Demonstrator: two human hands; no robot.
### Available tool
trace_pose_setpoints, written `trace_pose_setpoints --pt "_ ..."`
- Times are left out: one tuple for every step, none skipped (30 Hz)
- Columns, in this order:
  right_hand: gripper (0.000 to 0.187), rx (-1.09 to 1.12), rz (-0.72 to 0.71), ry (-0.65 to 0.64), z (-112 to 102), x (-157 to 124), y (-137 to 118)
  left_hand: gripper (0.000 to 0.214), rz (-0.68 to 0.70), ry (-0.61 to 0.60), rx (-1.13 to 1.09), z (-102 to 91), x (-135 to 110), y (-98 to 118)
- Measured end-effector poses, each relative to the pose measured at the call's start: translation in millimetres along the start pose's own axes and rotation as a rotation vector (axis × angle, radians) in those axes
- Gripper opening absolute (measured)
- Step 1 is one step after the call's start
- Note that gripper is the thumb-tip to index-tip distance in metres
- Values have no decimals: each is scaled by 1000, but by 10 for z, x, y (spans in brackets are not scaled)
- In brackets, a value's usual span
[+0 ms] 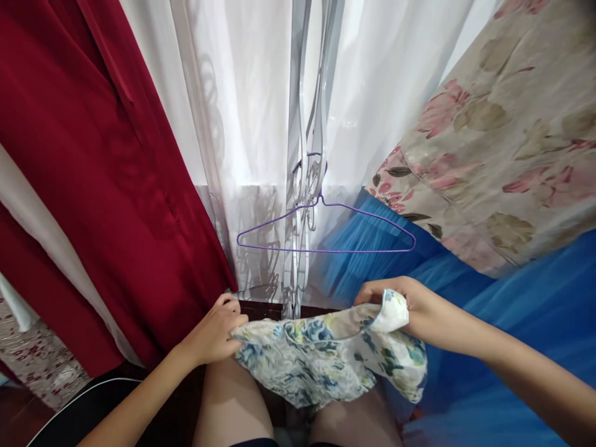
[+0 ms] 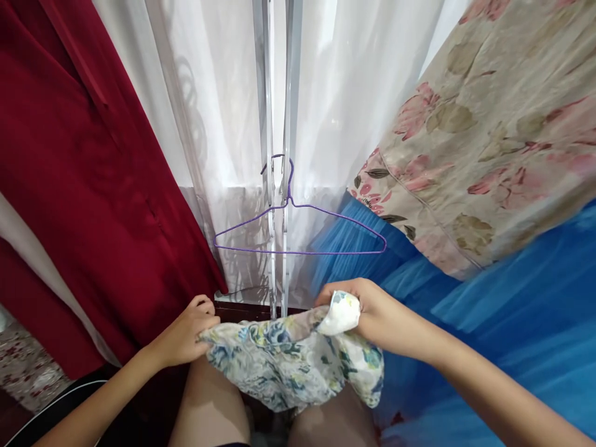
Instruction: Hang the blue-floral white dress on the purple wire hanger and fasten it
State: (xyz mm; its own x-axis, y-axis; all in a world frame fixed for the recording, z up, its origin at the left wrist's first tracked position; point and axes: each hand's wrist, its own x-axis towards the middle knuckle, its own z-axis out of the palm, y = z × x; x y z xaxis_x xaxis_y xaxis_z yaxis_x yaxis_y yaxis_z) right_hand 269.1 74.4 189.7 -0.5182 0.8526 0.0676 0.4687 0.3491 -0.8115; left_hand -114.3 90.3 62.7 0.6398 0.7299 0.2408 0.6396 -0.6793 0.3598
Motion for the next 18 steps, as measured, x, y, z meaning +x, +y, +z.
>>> trace_pose_setpoints --pt "12 12 -4 -20 28 16 -51 10 11 15 20 -88 22 -60" --pt "14 25 -7 -35 64 30 -101 13 17 37 34 -188 52 -143" --pt "14 29 -12 -34 103 44 -146 21 9 70 49 -295 89 -241" --pt "13 16 -22 -11 141 62 -180 27 -13 112 61 -405 136 -343" --pt "12 -17 -33 7 171 85 -200 31 -44 162 62 -514 192 -439" --pt "12 -67 -47 25 190 115 -204 34 -79 214 35 -617 260 -521" --pt "14 -122 -63 50 194 153 -188 34 -118 269 -48 -709 338 -585" --pt "17 -175 -78 86 182 197 -154 32 -157 322 -174 -790 425 -629" --pt "20 -225 -91 130 154 247 -102 30 -192 368 -320 -856 521 -656" --pt "25 -277 -98 185 113 302 -35 27 -219 400 -464 -909 622 -668" --pt "32 -340 -92 250 63 358 44 23 -239 421 -585 -947 724 -669" --pt "41 -415 -69 320 9 414 132 20 -252 430 -673 -972 826 -665" --pt "50 -499 -34 384 -43 468 224 17 -256 430 -732 -984 922 -656" --pt "56 -577 6 432 -88 517 317 17 -255 424 -782 -986 1010 -643" --pt "56 -636 40 451 -124 561 406 17 -253 418 -846 -979 1088 -625" --pt "52 -665 59 439 -147 599 489 17 -248 410 -916 -967 1153 -602" --pt "42 -661 55 404 -158 631 561 18 -237 398 -985 -953 1205 -571" --pt "32 -628 29 358 -159 659 623 17 -223 381 -1052 -941 1244 -533"
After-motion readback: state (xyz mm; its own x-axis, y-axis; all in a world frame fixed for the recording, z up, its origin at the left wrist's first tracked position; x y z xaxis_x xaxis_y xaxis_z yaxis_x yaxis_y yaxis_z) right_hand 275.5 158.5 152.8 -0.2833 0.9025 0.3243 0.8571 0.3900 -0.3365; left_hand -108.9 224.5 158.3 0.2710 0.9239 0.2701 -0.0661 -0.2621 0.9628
